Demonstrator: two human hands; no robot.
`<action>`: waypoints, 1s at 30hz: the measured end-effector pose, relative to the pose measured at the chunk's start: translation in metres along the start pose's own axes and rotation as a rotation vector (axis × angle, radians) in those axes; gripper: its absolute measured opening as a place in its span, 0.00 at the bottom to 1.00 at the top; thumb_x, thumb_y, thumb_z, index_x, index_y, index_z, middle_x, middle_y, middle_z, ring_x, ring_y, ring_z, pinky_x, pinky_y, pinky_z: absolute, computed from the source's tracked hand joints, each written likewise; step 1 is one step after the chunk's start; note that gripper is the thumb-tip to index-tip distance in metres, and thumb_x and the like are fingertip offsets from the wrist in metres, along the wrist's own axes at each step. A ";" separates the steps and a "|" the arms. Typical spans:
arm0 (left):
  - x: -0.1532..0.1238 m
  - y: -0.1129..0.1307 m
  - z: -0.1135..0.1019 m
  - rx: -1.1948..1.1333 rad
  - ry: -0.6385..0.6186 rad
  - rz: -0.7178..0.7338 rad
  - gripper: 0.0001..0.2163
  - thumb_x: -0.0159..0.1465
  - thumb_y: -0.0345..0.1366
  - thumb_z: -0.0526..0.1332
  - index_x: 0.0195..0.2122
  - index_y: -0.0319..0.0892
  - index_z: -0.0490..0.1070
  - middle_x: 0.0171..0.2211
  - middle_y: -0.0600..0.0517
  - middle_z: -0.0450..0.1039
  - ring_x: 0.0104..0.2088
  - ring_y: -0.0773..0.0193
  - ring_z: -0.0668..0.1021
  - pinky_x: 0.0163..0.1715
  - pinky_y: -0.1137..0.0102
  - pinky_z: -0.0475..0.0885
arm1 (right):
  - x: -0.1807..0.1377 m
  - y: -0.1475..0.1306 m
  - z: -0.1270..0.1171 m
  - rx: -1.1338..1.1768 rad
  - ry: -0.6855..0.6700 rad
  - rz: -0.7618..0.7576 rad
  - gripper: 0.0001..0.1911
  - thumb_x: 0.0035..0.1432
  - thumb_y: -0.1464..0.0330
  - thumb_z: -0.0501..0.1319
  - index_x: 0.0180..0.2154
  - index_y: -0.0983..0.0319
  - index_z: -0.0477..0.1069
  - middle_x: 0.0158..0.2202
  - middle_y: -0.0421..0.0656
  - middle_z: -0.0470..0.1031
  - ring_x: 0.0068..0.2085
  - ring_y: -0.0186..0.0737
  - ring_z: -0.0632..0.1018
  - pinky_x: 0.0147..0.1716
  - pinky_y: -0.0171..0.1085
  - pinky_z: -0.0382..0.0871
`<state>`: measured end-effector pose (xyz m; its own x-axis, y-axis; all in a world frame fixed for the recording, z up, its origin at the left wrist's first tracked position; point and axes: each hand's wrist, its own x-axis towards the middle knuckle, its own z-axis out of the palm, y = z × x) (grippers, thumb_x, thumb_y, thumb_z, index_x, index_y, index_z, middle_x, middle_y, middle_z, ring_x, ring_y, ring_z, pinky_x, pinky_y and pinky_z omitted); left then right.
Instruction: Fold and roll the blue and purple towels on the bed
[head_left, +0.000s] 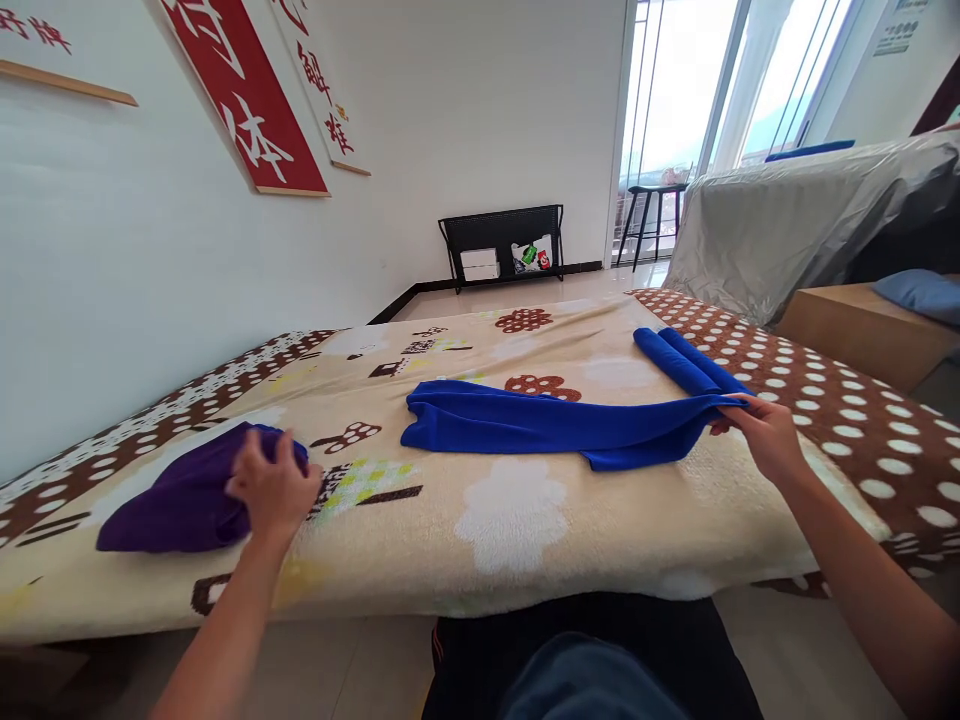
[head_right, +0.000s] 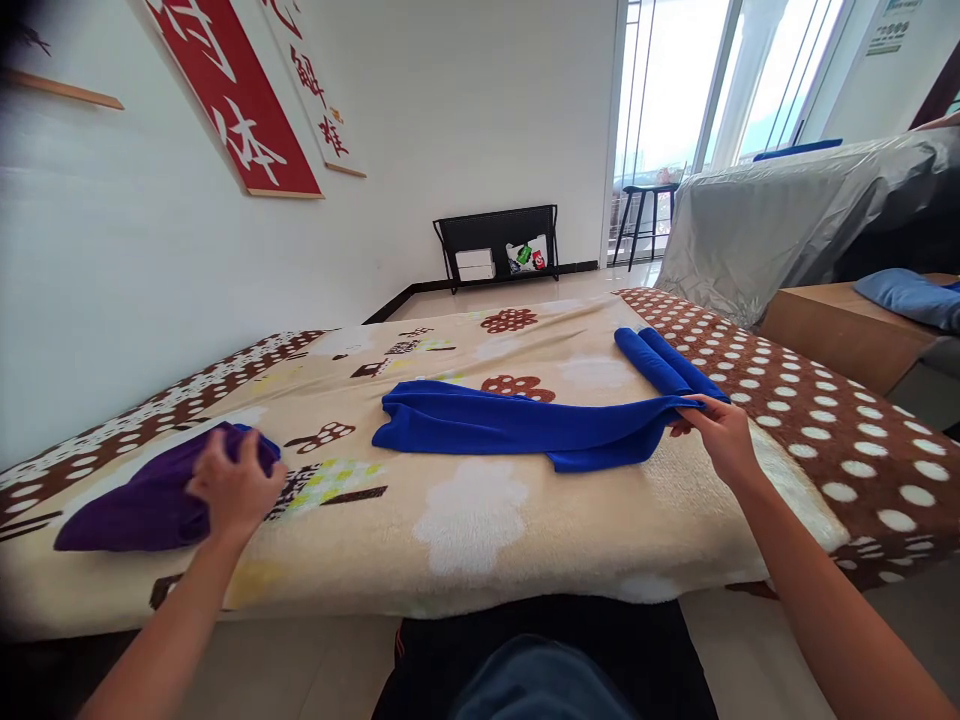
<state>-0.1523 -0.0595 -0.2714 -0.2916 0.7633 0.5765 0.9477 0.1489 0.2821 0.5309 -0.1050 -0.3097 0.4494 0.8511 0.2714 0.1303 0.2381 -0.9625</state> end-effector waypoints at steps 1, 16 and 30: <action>-0.003 0.004 0.012 0.017 -0.062 0.081 0.21 0.64 0.35 0.62 0.59 0.45 0.67 0.62 0.43 0.64 0.60 0.46 0.69 0.57 0.49 0.66 | -0.001 -0.002 0.000 -0.002 -0.012 0.006 0.17 0.46 0.58 0.70 0.35 0.62 0.76 0.23 0.42 0.76 0.24 0.42 0.77 0.30 0.41 0.71; 0.004 0.058 0.095 -0.267 -0.354 0.182 0.12 0.60 0.34 0.56 0.42 0.44 0.76 0.49 0.43 0.76 0.56 0.48 0.72 0.57 0.54 0.62 | -0.014 -0.038 -0.011 0.071 -0.026 -0.046 0.18 0.46 0.55 0.71 0.37 0.57 0.76 0.18 0.39 0.70 0.20 0.42 0.73 0.25 0.42 0.69; 0.034 0.052 0.004 -1.136 0.062 -0.375 0.14 0.58 0.45 0.56 0.42 0.47 0.59 0.32 0.55 0.70 0.25 0.63 0.80 0.22 0.72 0.70 | -0.017 -0.053 -0.011 0.093 0.106 -0.116 0.21 0.38 0.59 0.75 0.34 0.57 0.73 0.18 0.40 0.71 0.19 0.41 0.72 0.20 0.40 0.65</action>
<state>-0.1124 -0.0234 -0.2397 -0.5607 0.7547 0.3408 0.1554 -0.3083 0.9385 0.5267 -0.1372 -0.2628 0.5277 0.7623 0.3747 0.1064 0.3783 -0.9195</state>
